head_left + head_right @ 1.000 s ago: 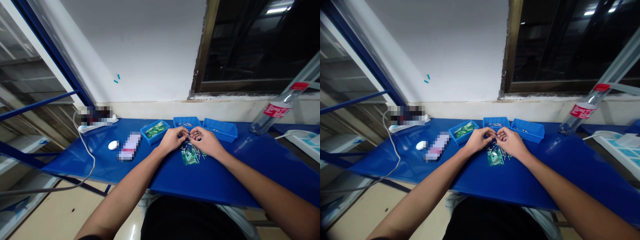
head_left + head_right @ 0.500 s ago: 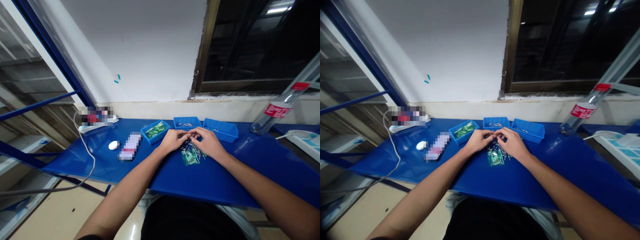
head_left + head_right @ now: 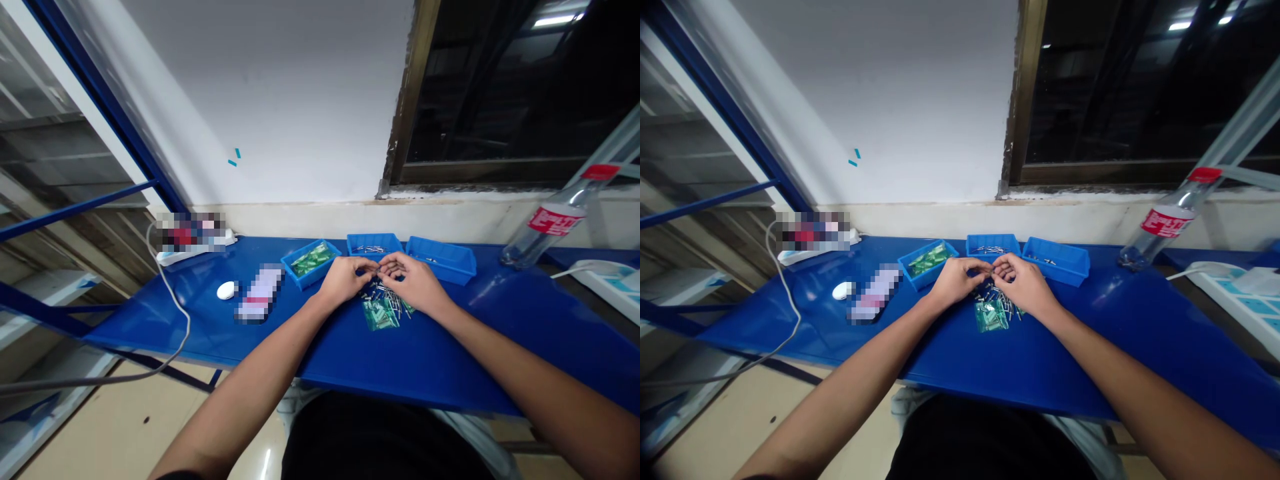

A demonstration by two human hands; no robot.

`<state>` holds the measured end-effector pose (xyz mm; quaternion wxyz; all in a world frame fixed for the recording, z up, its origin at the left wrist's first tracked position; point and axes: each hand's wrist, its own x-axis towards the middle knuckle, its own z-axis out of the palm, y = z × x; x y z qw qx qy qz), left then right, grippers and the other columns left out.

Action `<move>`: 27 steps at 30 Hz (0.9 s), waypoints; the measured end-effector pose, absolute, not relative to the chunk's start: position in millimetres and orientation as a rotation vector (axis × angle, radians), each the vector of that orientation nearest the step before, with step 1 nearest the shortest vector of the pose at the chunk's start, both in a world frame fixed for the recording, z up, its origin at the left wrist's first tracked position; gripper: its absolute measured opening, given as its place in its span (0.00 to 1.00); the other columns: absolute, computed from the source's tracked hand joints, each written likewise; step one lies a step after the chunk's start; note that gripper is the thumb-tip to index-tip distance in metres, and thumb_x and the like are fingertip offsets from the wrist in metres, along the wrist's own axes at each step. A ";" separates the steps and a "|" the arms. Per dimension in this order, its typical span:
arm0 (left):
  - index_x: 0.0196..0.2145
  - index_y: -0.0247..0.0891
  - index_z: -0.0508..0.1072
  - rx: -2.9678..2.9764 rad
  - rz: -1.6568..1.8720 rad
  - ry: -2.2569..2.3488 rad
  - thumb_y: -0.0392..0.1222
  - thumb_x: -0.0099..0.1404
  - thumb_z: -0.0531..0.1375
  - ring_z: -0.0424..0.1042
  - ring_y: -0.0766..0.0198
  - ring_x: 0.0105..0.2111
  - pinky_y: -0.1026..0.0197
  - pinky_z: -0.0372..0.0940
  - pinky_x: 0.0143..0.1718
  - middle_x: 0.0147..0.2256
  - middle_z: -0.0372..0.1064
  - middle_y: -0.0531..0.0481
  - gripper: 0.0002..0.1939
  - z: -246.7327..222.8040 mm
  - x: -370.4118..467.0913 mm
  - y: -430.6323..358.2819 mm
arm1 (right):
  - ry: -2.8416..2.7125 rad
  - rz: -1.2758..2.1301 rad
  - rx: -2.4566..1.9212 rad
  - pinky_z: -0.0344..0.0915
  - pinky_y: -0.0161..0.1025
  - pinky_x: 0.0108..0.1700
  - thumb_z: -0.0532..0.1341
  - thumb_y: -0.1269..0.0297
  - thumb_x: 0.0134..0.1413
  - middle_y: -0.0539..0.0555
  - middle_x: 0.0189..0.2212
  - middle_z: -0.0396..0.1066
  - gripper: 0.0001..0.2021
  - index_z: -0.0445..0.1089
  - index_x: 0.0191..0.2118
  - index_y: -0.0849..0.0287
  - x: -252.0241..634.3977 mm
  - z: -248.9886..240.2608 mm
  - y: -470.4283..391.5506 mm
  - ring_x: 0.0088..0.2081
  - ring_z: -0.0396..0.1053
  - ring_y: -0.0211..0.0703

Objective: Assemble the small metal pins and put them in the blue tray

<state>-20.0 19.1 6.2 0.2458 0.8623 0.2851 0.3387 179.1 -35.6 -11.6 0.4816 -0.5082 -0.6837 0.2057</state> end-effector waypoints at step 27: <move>0.59 0.45 0.75 2.768 0.571 0.534 0.69 0.57 0.67 0.64 0.44 0.64 0.41 0.47 0.69 0.62 0.69 0.42 0.39 22.3 -19.8 -11.3 | -1.837 -0.406 -1.836 0.63 0.51 0.49 0.57 0.56 0.64 0.60 0.39 0.80 0.15 0.76 0.44 0.59 232.7 -2.6 -22.1 0.45 0.70 0.60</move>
